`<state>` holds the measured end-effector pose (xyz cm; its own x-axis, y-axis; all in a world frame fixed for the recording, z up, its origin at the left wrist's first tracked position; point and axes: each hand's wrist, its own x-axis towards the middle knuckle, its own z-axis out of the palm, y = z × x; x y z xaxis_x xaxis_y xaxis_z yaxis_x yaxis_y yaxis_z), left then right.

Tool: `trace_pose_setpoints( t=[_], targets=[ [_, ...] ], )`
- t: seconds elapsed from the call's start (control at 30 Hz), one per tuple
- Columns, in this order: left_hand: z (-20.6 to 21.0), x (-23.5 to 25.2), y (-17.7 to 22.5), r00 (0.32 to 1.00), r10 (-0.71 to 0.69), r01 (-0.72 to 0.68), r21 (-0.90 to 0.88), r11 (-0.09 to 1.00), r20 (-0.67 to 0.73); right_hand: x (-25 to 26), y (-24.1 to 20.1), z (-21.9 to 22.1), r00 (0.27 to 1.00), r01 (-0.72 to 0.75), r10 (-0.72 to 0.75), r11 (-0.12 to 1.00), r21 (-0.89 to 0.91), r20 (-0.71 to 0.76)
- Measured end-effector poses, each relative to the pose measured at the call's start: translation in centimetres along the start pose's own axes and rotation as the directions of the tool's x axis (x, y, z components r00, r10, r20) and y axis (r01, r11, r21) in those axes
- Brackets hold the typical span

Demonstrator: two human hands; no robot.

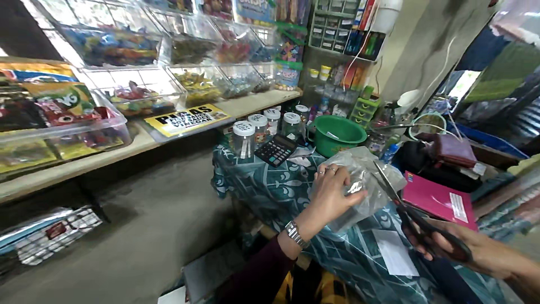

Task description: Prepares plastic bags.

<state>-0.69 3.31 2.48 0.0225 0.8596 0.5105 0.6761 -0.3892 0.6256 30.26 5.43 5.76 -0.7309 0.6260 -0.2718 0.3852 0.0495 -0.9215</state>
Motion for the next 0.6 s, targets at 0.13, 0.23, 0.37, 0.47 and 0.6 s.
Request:
trace_pose_setpoints(
  t=[0.13, 0.23, 0.37, 0.47, 0.6],
  targets=[
    [-0.3, 0.2, -0.1, 0.999, -0.019, 0.019, -0.003, 1.0, 0.026, 0.1, -3.9, -0.8, 0.975, -0.208, 0.214, 0.973, -0.105, 0.053],
    [-0.4, 0.3, -0.1, 0.999, -0.021, 0.022, -0.016, 1.0, 0.035, 0.7, -6.9, -0.9, 0.947, -0.296, 0.311, 0.941, -0.163, 0.076],
    [-0.6, 0.6, -0.1, 0.996, -0.032, 0.033, -0.008, 0.999, 0.079, 2.0, -8.6, -0.6, 0.926, -0.346, 0.368, 0.916, -0.202, 0.083],
    [-0.7, 0.6, -0.3, 0.997, -0.033, 0.035, -0.029, 0.999, 0.075, 2.1, -6.2, -0.9, 0.943, -0.304, 0.318, 0.943, -0.132, 0.1],
    [-0.7, 0.4, -0.2, 0.998, -0.046, 0.049, -0.065, 0.997, 0.042, 1.1, -1.3, 1.4, 0.995, -0.089, 0.079, 0.978, 0.191, 0.061]
  ],
)
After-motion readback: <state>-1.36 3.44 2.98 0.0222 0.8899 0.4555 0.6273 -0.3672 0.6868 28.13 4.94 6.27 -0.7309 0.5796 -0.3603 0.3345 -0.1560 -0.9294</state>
